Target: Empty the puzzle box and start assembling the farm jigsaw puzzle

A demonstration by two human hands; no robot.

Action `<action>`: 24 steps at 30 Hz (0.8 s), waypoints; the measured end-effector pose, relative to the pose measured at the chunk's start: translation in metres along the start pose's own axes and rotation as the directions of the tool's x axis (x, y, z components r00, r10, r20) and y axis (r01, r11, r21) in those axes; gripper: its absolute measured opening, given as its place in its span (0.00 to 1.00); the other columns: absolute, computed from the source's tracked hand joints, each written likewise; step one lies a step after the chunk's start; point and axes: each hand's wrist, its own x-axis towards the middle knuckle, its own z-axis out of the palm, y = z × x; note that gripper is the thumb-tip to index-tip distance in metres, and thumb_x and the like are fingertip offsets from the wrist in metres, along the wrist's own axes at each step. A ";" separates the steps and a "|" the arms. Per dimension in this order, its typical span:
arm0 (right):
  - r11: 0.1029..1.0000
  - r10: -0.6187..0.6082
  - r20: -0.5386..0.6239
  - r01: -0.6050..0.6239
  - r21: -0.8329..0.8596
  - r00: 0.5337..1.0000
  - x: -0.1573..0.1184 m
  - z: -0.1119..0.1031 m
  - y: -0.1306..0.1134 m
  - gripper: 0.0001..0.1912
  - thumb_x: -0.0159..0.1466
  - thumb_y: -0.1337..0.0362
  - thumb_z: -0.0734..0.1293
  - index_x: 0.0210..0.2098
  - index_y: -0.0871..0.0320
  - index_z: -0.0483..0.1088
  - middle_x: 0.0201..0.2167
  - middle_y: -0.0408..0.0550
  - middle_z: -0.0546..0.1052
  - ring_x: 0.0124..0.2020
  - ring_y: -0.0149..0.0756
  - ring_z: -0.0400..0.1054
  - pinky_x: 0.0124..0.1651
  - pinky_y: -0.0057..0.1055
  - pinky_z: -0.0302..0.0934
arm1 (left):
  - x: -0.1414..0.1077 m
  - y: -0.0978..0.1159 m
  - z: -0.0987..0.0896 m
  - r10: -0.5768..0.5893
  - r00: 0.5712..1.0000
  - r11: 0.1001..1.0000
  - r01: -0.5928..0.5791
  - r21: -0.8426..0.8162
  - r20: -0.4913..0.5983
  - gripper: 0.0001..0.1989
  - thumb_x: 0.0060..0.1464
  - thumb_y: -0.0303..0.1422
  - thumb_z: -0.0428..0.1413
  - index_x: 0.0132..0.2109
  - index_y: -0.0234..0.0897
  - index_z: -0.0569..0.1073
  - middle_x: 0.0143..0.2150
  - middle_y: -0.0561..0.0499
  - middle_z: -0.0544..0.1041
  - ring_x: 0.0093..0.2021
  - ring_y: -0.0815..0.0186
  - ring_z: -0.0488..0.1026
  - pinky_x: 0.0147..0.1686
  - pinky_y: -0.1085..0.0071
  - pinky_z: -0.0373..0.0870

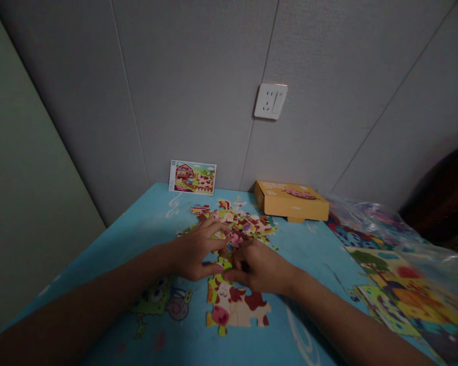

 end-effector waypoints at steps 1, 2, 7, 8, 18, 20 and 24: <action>1.000 -0.007 -0.003 0.007 0.005 1.000 0.000 0.000 0.000 0.18 0.59 0.59 0.69 0.18 0.59 0.63 0.16 0.36 0.60 0.20 0.25 0.49 0.27 0.27 0.44 | 0.000 0.000 0.000 0.001 1.000 1.000 0.000 -0.012 0.004 0.11 0.49 0.33 0.61 0.40 0.36 0.72 0.57 0.41 0.64 0.59 0.50 0.58 0.60 0.49 0.55; 1.000 -0.012 -0.005 0.012 0.009 1.000 0.000 0.000 -0.001 0.18 0.59 0.59 0.69 0.18 0.59 0.62 0.16 0.36 0.59 0.20 0.25 0.49 0.27 0.27 0.44 | 0.001 0.001 -0.001 0.002 1.000 1.000 -0.002 -0.024 0.006 0.11 0.49 0.32 0.61 0.41 0.36 0.73 0.57 0.41 0.64 0.59 0.50 0.58 0.60 0.50 0.55; 0.999 -0.027 -0.002 0.027 0.019 1.000 -0.001 -0.001 -0.004 0.19 0.58 0.61 0.69 0.17 0.60 0.61 0.15 0.35 0.57 0.19 0.24 0.47 0.28 0.27 0.44 | 0.001 0.000 -0.001 0.013 1.000 0.999 -0.013 -0.048 0.012 0.11 0.49 0.32 0.61 0.42 0.38 0.73 0.57 0.42 0.64 0.59 0.51 0.58 0.60 0.50 0.55; 0.999 -0.025 0.001 0.025 0.020 1.000 -0.001 -0.001 -0.004 0.19 0.58 0.60 0.69 0.17 0.60 0.61 0.15 0.35 0.57 0.19 0.24 0.47 0.28 0.27 0.44 | 0.001 -0.001 -0.001 0.014 1.000 0.999 -0.013 -0.047 0.014 0.11 0.49 0.33 0.61 0.42 0.38 0.74 0.57 0.42 0.64 0.59 0.51 0.58 0.60 0.50 0.54; 1.000 -0.015 0.045 0.016 -0.008 0.999 -0.002 -0.004 -0.007 0.18 0.57 0.60 0.70 0.17 0.60 0.62 0.15 0.36 0.59 0.19 0.24 0.46 0.27 0.27 0.42 | 0.000 -0.008 0.009 -0.169 0.985 0.976 0.171 0.133 -0.032 0.07 0.58 0.32 0.54 0.42 0.38 0.73 0.54 0.41 0.65 0.59 0.51 0.56 0.60 0.48 0.52; 0.999 -0.005 0.048 0.006 -0.032 0.999 -0.002 -0.004 -0.007 0.18 0.58 0.58 0.70 0.18 0.60 0.63 0.15 0.36 0.60 0.20 0.24 0.47 0.27 0.27 0.42 | -0.001 -0.012 0.011 -0.197 0.980 0.969 0.199 0.145 -0.027 0.07 0.58 0.35 0.54 0.43 0.39 0.73 0.53 0.41 0.65 0.60 0.50 0.56 0.59 0.48 0.53; 0.998 0.048 0.012 -0.048 -0.045 0.999 -0.002 -0.005 -0.007 0.15 0.57 0.56 0.70 0.22 0.59 0.66 0.18 0.38 0.65 0.21 0.26 0.52 0.27 0.26 0.43 | -0.003 -0.019 0.015 -0.208 0.977 0.960 0.213 0.180 -0.052 0.09 0.58 0.35 0.55 0.44 0.39 0.73 0.55 0.41 0.64 0.60 0.49 0.55 0.59 0.48 0.55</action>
